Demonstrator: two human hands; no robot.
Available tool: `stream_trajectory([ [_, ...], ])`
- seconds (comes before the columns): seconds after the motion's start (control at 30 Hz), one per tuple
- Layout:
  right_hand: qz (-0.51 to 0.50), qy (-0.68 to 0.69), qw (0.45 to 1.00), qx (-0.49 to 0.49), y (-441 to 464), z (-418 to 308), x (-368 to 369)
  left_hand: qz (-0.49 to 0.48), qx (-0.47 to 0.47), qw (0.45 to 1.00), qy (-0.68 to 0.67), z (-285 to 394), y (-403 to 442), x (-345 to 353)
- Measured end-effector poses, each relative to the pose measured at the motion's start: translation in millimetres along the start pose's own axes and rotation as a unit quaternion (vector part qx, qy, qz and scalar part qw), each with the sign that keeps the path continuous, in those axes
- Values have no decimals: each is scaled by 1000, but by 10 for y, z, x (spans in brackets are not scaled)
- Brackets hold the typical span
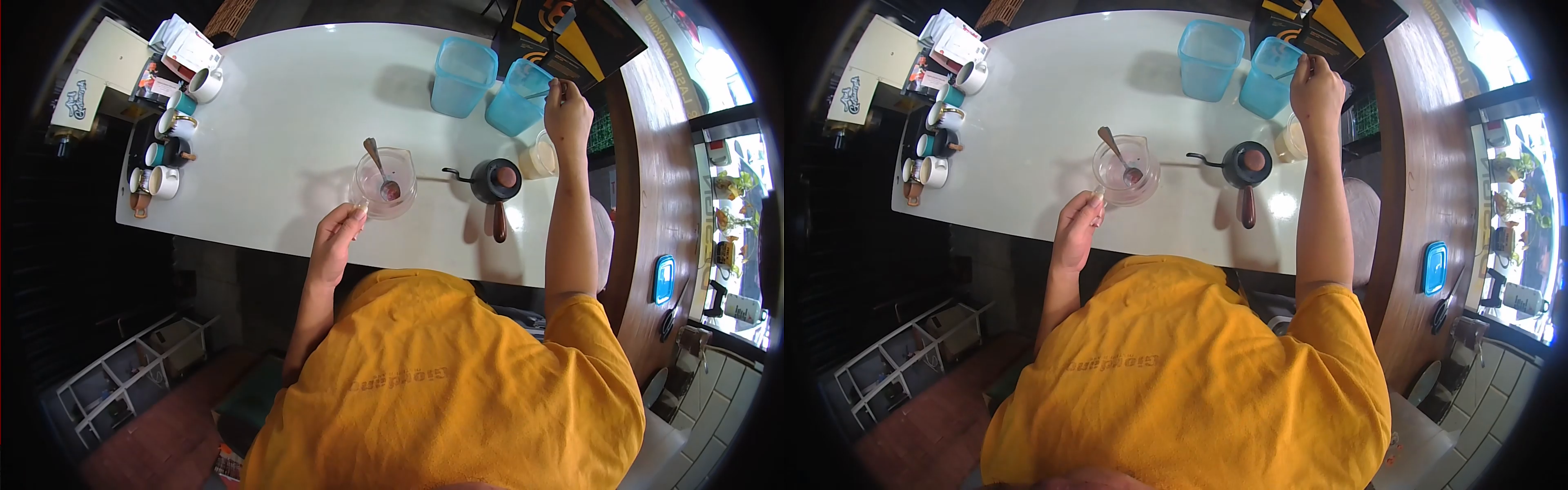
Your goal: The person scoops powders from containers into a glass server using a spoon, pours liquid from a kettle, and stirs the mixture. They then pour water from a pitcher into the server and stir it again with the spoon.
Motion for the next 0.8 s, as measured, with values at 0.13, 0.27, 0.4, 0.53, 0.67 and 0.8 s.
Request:
stream_trajectory([
  [0.13, -19, 11, 999, 39, -13, 30, 37, 6, -10, 1000, 3, -11, 14, -12],
  [0.27, -12, 29, 997, 74, -24, 102, 7, 5, -14, 1000, 5, -26, 32, -22],
  [0.4, 9, 36, 987, 153, -55, 183, -183, 8, -22, 1000, 4, -57, 41, -44],
  [0.53, 47, 90, 971, 215, -91, 260, -448, 12, -27, 1000, 8, -87, 51, -63],
  [0.67, 101, 146, 957, 230, -101, 310, -659, 12, -33, 999, 9, -98, 57, -53],
  [0.8, 106, 157, 953, 236, -91, 398, -710, 10, -33, 999, 0, -102, 69, -45],
])
Point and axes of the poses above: each hand's wrist, its own y-axis towards the middle knuckle, its own x-axis out of the palm, z = x × y, the point moved 7 cm from there along y, towards the middle knuckle, and after that the axes turned 4 degrees about z, right-handed, at the moved point
